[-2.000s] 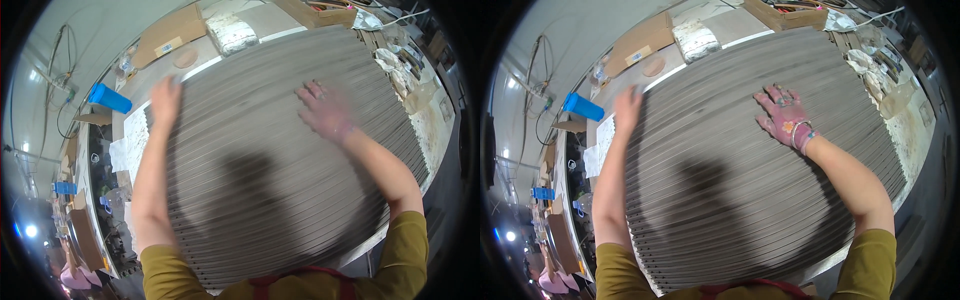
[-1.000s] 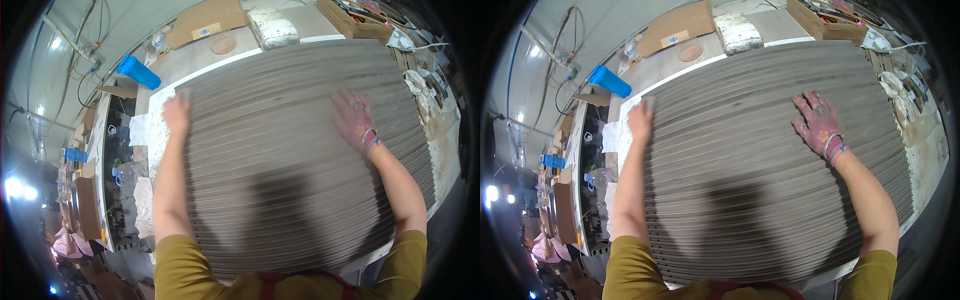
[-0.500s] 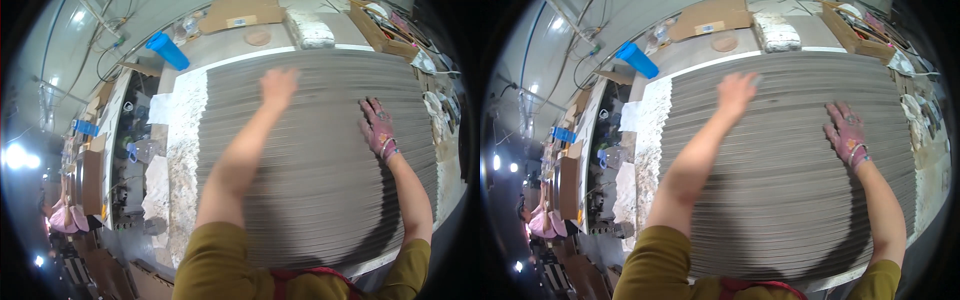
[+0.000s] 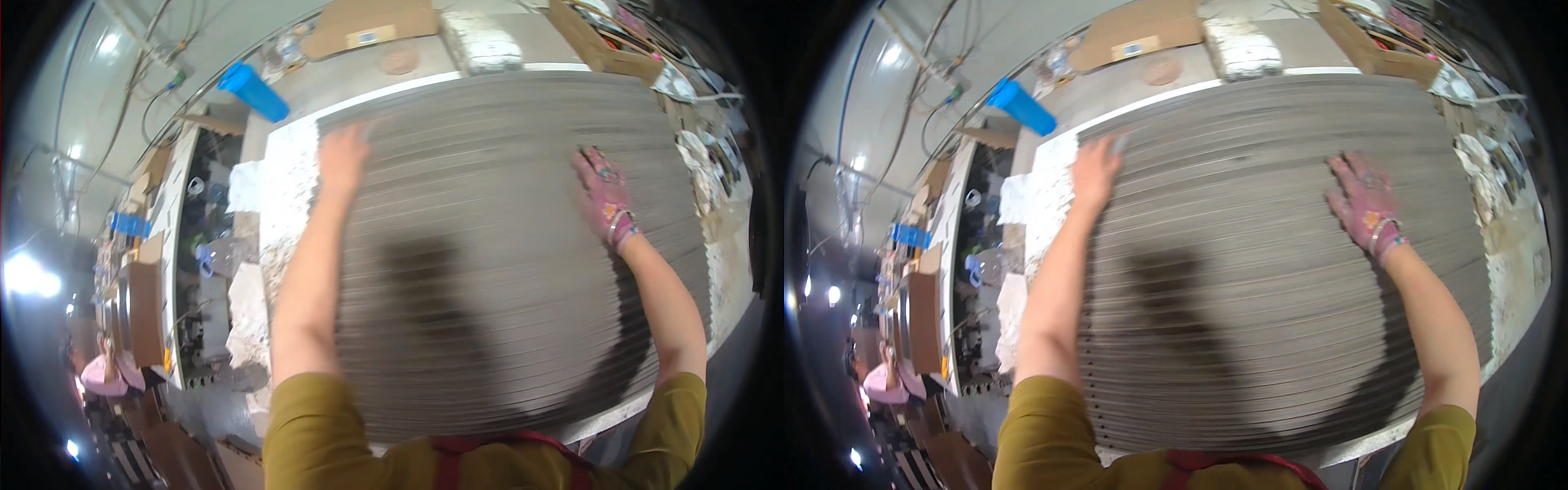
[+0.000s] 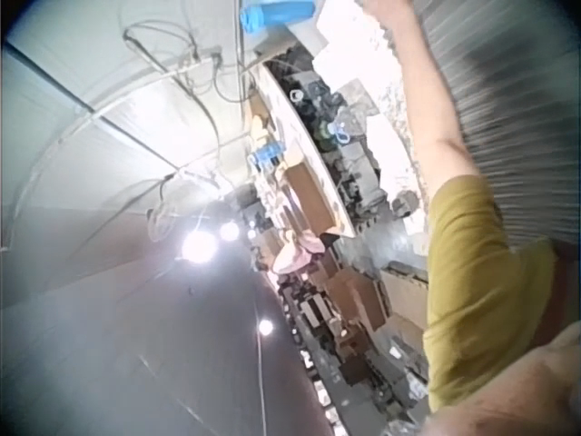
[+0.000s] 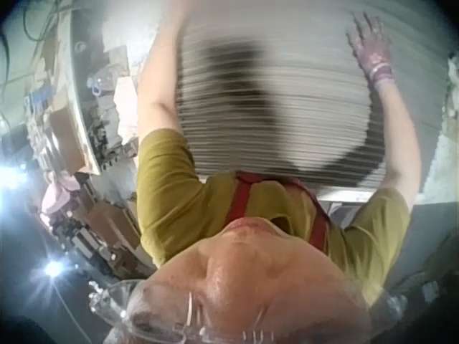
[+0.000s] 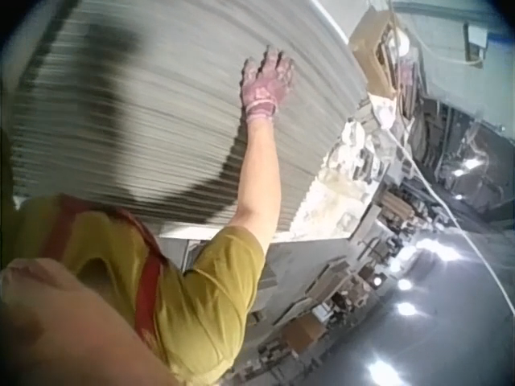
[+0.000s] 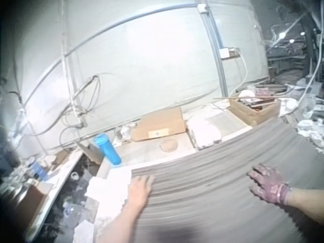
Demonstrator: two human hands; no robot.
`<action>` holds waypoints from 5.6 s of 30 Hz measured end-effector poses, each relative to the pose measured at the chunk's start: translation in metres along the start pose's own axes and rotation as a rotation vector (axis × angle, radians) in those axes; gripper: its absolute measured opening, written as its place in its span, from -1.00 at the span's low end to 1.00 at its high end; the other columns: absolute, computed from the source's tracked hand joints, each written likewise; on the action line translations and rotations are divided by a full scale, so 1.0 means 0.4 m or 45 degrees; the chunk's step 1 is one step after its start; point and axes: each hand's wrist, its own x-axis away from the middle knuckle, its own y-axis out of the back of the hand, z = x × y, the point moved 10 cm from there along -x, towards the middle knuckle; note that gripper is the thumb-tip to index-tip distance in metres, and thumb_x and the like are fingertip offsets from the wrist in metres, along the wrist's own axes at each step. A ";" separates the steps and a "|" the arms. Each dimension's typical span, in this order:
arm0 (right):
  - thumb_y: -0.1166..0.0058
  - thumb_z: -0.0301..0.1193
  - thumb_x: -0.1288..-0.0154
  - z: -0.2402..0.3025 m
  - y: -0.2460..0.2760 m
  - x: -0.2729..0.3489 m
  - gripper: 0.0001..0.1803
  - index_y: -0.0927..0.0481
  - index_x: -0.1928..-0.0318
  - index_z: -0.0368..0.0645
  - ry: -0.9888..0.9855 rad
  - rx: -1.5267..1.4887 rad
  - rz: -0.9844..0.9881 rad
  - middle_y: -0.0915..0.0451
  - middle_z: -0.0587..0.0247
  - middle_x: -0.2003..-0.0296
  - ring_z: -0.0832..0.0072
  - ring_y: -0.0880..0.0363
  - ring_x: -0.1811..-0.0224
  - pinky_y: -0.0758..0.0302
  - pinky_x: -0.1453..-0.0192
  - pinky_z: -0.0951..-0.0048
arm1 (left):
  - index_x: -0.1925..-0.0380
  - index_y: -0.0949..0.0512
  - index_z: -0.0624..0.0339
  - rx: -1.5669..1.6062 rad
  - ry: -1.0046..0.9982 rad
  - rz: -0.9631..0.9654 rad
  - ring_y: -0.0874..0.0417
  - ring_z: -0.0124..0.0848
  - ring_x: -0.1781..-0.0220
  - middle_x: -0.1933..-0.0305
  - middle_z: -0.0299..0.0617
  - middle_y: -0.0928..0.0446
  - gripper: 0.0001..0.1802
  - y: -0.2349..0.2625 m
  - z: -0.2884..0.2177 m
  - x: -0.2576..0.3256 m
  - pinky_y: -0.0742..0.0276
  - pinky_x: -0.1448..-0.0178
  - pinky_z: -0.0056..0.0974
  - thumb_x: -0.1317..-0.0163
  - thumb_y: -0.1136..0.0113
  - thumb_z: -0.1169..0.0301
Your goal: The person uses a small block to scrape along the grooves of a ridged panel and then wipes the entire surface with a cloth. They handle the panel by hand to adjust its position on the workbench.
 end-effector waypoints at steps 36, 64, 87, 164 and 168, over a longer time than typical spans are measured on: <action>-0.01 -0.13 -0.29 -0.002 -0.020 0.000 -0.42 -0.31 -0.30 0.07 -0.056 0.004 0.060 -0.23 0.00 -0.34 0.05 -0.16 -0.40 -0.10 -0.41 0.03 | 0.01 -0.54 -0.13 0.327 -0.208 0.089 -0.53 -0.16 0.01 0.16 -0.16 -0.55 -0.65 -0.138 -0.713 -0.125 -0.43 0.03 0.01 -0.18 -0.18 0.16; -0.03 -0.18 -0.27 0.036 0.010 0.001 -0.46 -0.37 -0.25 0.01 0.057 -0.036 -0.072 -0.34 -0.02 -0.28 0.04 -0.22 -0.37 -0.16 -0.39 0.08 | -0.06 -0.48 0.22 0.133 0.181 -0.095 -0.53 -0.03 0.02 0.11 0.05 -0.55 -0.57 0.163 0.064 0.127 -0.46 -0.07 -0.01 -0.20 -0.14 0.31; 0.04 -0.08 -0.33 0.019 -0.017 -0.003 -0.44 -0.35 -0.28 0.02 0.070 0.100 -0.043 -0.29 0.02 -0.32 0.09 -0.22 -0.38 -0.12 -0.41 0.10 | -0.02 -0.53 -0.01 0.251 -0.136 0.179 -0.55 -0.08 0.00 0.10 -0.09 -0.55 -0.63 0.060 -0.389 0.069 -0.47 0.00 -0.03 -0.18 -0.22 0.30; -0.03 -0.20 -0.32 0.042 0.115 0.223 -0.38 -0.24 -0.35 -0.04 0.055 0.054 -0.079 -0.27 -0.06 -0.32 0.00 -0.19 -0.38 -0.14 -0.39 0.04 | -0.03 -0.50 0.14 0.309 -0.027 0.121 -0.52 -0.06 -0.02 0.05 -0.02 -0.53 -0.59 0.197 -0.335 0.193 -0.44 -0.09 -0.04 -0.17 -0.20 0.29; 0.02 -0.12 -0.34 0.106 0.008 0.197 -0.40 -0.25 -0.35 0.06 0.011 0.127 0.068 -0.24 0.02 -0.35 0.04 -0.13 -0.42 -0.05 -0.41 -0.06 | 0.16 -0.54 0.11 0.374 -0.128 0.193 -0.53 -0.08 0.05 0.18 -0.06 -0.53 -0.71 0.092 -0.523 0.204 -0.48 0.01 -0.02 -0.12 -0.22 0.28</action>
